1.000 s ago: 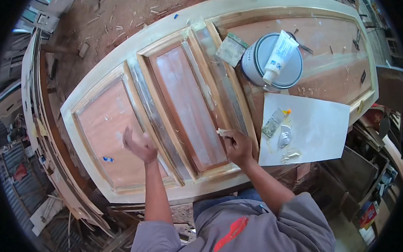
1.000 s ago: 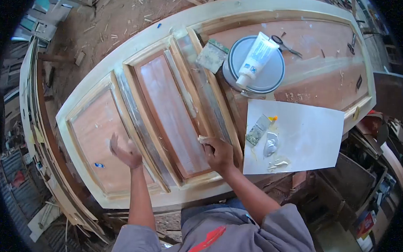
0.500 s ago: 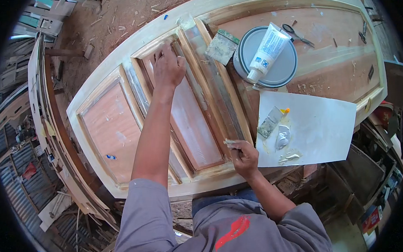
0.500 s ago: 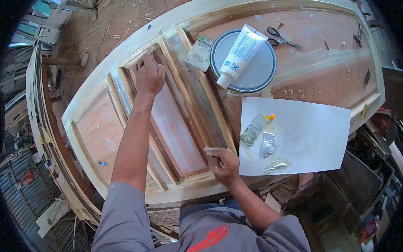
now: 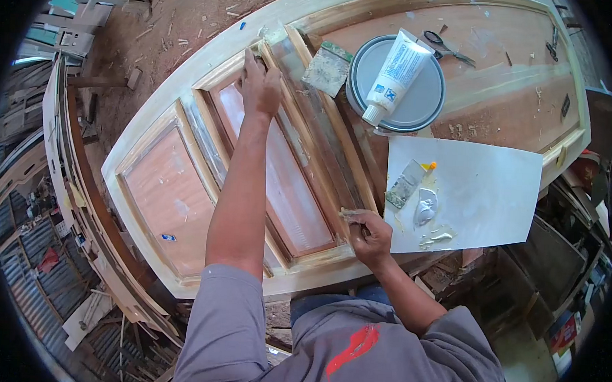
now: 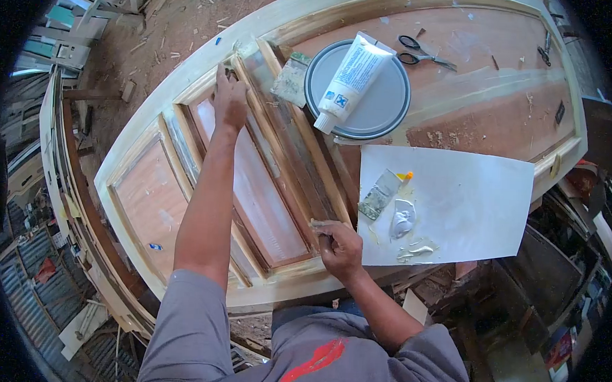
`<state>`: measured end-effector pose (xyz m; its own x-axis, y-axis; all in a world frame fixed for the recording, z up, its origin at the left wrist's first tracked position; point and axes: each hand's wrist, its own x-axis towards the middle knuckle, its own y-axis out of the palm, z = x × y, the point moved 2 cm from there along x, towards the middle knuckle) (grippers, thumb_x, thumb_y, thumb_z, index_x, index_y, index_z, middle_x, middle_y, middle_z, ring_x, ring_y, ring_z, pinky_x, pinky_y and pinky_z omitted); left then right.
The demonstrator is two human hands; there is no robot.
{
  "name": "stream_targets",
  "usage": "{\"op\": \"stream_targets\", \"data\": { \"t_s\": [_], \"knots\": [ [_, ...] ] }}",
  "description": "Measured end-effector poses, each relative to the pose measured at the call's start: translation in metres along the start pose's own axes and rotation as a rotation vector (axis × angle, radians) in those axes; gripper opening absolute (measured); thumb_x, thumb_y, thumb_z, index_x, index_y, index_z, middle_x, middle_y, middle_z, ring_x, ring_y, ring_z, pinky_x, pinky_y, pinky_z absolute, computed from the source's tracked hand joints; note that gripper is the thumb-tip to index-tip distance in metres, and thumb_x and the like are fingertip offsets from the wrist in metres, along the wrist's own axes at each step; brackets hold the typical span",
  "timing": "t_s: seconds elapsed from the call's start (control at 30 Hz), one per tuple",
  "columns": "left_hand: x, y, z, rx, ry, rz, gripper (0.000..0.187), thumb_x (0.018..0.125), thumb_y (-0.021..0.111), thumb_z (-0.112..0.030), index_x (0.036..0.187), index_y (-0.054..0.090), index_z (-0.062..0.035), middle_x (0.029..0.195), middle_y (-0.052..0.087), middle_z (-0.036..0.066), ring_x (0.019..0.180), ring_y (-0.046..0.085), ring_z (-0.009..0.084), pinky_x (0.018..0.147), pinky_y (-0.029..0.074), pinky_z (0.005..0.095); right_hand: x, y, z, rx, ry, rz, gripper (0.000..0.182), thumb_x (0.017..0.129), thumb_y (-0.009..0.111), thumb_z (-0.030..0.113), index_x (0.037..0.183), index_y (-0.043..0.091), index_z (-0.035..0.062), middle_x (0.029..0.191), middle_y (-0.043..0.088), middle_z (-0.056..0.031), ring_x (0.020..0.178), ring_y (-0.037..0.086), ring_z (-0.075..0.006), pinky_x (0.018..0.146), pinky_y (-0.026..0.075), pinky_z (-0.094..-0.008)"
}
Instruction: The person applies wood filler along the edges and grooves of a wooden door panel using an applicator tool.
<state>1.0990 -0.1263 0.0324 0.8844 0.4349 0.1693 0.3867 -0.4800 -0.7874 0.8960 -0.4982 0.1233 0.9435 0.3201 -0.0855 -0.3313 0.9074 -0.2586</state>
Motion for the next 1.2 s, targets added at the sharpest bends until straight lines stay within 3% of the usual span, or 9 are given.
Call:
{"op": "stream_targets", "data": {
  "t_s": [0.07, 0.13, 0.23, 0.33, 0.53, 0.77, 1.03, 1.13, 1.2],
  "knots": [
    [-0.004, -0.004, 0.004, -0.049, 0.024, 0.013, 0.092, 0.096, 0.055, -0.03, 0.174, 0.02, 0.0049, 0.167, 0.047, 0.034, 0.161, 0.037, 0.0443, 0.134, 0.02, 0.05, -0.003, 0.001, -0.005, 0.04, 0.022, -0.016, 0.013, 0.092, 0.069, -0.011, 0.099, 0.075, -0.0018, 0.105, 0.082, -0.0181, 0.095, 0.081, -0.0278, 0.083, 0.062, -0.0353],
    [-0.013, -0.036, -0.029, -0.184, -0.119, 0.115, 0.095, 0.093, 0.055, -0.026, 0.175, 0.018, 0.0031, 0.169, 0.049, 0.027, 0.166, 0.029, 0.0418, 0.135, 0.013, 0.0479, -0.006, 0.001, -0.013, 0.05, 0.01, -0.044, 0.017, 0.09, 0.071, -0.008, 0.1, 0.078, 0.0034, 0.105, 0.083, -0.0155, 0.093, 0.081, -0.0304, 0.08, 0.062, -0.0399],
    [-0.017, -0.047, -0.018, -0.546, -0.038, 0.01, 0.095, 0.091, 0.056, -0.02, 0.176, 0.019, 0.0004, 0.165, 0.057, 0.023, 0.166, 0.03, 0.0409, 0.135, 0.014, 0.0486, -0.001, -0.007, -0.002, 0.028, -0.002, -0.057, 0.017, 0.089, 0.073, -0.007, 0.1, 0.078, 0.0036, 0.104, 0.083, -0.0149, 0.092, 0.08, -0.0298, 0.079, 0.061, -0.0384],
    [-0.022, -0.057, -0.015, -0.137, -0.02, 0.006, 0.092, 0.09, 0.055, -0.016, 0.175, 0.023, -0.0011, 0.161, 0.062, 0.022, 0.162, 0.037, 0.045, 0.135, 0.021, 0.0498, -0.001, -0.012, -0.003, 0.002, 0.015, -0.071, 0.017, 0.089, 0.073, -0.007, 0.101, 0.079, 0.004, 0.104, 0.083, -0.015, 0.091, 0.08, -0.0297, 0.078, 0.061, -0.0374],
    [-0.014, -0.034, -0.013, 0.183, 0.09, 0.049, 0.089, 0.091, 0.054, -0.021, 0.173, 0.027, -0.0019, 0.159, 0.062, 0.024, 0.156, 0.041, 0.0507, 0.135, 0.023, 0.0545, -0.003, -0.01, -0.008, -0.026, 0.004, -0.054, 0.016, 0.089, 0.076, -0.006, 0.101, 0.079, 0.0039, 0.105, 0.083, -0.0151, 0.091, 0.079, -0.0299, 0.078, 0.06, -0.037],
    [-0.028, -0.044, -0.025, 0.368, 0.166, 0.117, 0.09, 0.091, 0.057, -0.026, 0.173, 0.029, -0.0016, 0.153, 0.064, 0.027, 0.153, 0.049, 0.04, 0.129, 0.027, 0.0551, -0.001, -0.007, -0.007, -0.005, 0.006, -0.05, 0.014, 0.09, 0.075, -0.006, 0.101, 0.078, 0.0027, 0.104, 0.083, -0.0162, 0.093, 0.08, -0.0306, 0.08, 0.061, -0.0371],
    [-0.098, -0.063, -0.07, 0.359, 0.221, 0.247, 0.092, 0.088, 0.06, -0.024, 0.172, 0.032, 0.0014, 0.143, 0.069, 0.025, 0.149, 0.052, 0.0371, 0.126, 0.027, 0.0546, 0.007, -0.01, 0.006, -0.048, -0.018, -0.026, 0.017, 0.091, 0.074, -0.008, 0.104, 0.079, 0.0023, 0.106, 0.083, -0.0169, 0.093, 0.08, -0.0283, 0.08, 0.062, -0.0355],
    [-0.139, -0.074, -0.088, 0.309, 0.21, 0.327, 0.093, 0.086, 0.063, -0.019, 0.172, 0.033, 0.0004, 0.142, 0.069, 0.023, 0.15, 0.051, 0.0353, 0.126, 0.027, 0.0543, 0.025, -0.008, 0.015, -0.123, -0.022, -0.015, 0.017, 0.093, 0.074, -0.005, 0.107, 0.08, 0.0017, 0.108, 0.083, -0.0165, 0.091, 0.08, -0.0231, 0.078, 0.062, -0.0341],
    [-0.174, -0.081, -0.095, 0.248, 0.228, 0.339, 0.094, 0.084, 0.061, -0.012, 0.173, 0.033, -0.0009, 0.142, 0.069, 0.02, 0.152, 0.049, 0.0355, 0.127, 0.024, 0.0545, 0.042, 0.001, 0.016, 0.023, 0.17, -0.017, 0.012, 0.098, 0.075, -0.001, 0.109, 0.08, 0.0016, 0.108, 0.084, -0.0115, 0.086, 0.077, -0.015, 0.072, 0.06, -0.0294]
  ]
}}
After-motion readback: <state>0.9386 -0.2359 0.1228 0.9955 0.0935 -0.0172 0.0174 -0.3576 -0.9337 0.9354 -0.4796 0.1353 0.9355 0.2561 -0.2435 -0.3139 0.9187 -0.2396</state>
